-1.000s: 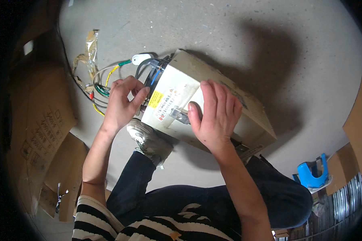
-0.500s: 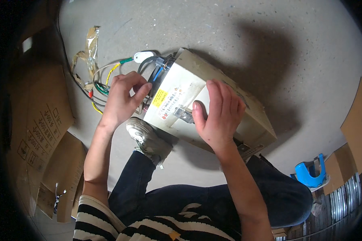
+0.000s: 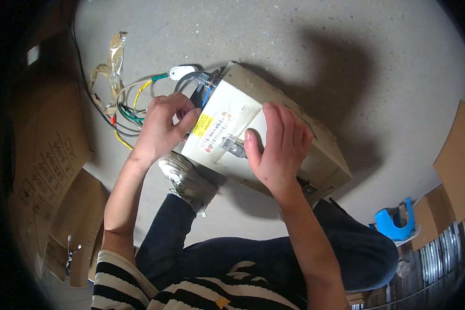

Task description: The person connects wires to a white electronic device on the floor, then moves to sit on a small stool and handles cardboard boxes filled with electronic components. The person opens a box and picks up a label.

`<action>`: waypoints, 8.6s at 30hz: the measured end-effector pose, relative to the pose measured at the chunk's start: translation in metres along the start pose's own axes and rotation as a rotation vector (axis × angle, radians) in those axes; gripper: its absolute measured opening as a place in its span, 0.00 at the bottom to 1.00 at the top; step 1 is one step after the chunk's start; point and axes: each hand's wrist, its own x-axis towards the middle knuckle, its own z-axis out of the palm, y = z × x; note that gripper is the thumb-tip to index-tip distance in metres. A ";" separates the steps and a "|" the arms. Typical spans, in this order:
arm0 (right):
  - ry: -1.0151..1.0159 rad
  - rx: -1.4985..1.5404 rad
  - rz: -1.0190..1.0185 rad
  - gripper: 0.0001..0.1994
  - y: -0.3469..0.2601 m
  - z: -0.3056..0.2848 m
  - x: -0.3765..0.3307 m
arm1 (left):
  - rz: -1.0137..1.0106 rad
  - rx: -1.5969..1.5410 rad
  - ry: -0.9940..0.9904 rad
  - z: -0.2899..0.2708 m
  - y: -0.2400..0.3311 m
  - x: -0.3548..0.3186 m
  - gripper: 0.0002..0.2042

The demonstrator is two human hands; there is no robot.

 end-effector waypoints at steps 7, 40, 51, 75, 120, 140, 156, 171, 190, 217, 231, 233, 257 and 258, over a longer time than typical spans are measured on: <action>-0.019 -0.015 0.019 0.25 -0.001 -0.004 0.001 | -0.056 -0.005 -0.107 -0.019 -0.003 0.004 0.07; -0.023 0.058 0.086 0.27 0.004 -0.006 -0.002 | 0.473 0.197 -0.169 -0.030 0.008 0.068 0.11; 0.027 0.003 0.012 0.27 0.004 -0.002 -0.002 | 0.475 0.364 0.022 -0.021 0.017 0.051 0.10; 0.009 0.025 0.021 0.26 0.002 -0.004 -0.001 | 0.191 0.210 0.117 -0.003 0.018 0.042 0.11; 0.041 -0.037 -0.002 0.24 0.004 -0.001 -0.002 | 0.102 -0.453 -0.265 -0.007 -0.024 0.064 0.08; 0.058 -0.061 -0.039 0.24 0.003 -0.001 -0.001 | 0.223 -0.552 -0.205 -0.007 -0.029 0.060 0.10; 0.022 -0.075 -0.039 0.25 0.002 -0.001 -0.001 | 0.134 -0.578 -0.173 -0.007 -0.032 0.056 0.10; -0.109 0.116 0.086 0.19 -0.002 -0.012 0.003 | 0.298 -0.043 0.340 0.007 -0.025 -0.012 0.09; -0.356 0.204 -0.161 0.10 -0.029 -0.008 0.088 | 0.268 -0.053 0.520 0.031 -0.020 -0.013 0.05; -0.389 0.246 -0.100 0.06 -0.030 -0.008 0.089 | 0.312 -0.234 0.533 0.027 -0.022 -0.015 0.03; -0.422 0.242 -0.090 0.06 -0.030 -0.007 0.090 | 0.183 -0.231 0.385 0.030 -0.018 -0.004 0.08; -0.422 0.245 -0.076 0.07 -0.032 -0.007 0.089 | 0.171 -0.211 0.401 0.032 -0.016 -0.001 0.09; -0.352 0.247 -0.139 0.07 -0.026 -0.003 0.082 | 0.243 -0.409 0.363 0.033 -0.016 -0.003 0.05; -0.340 0.242 -0.148 0.07 -0.027 -0.003 0.082 | 0.249 -0.416 0.368 0.033 -0.016 -0.004 0.05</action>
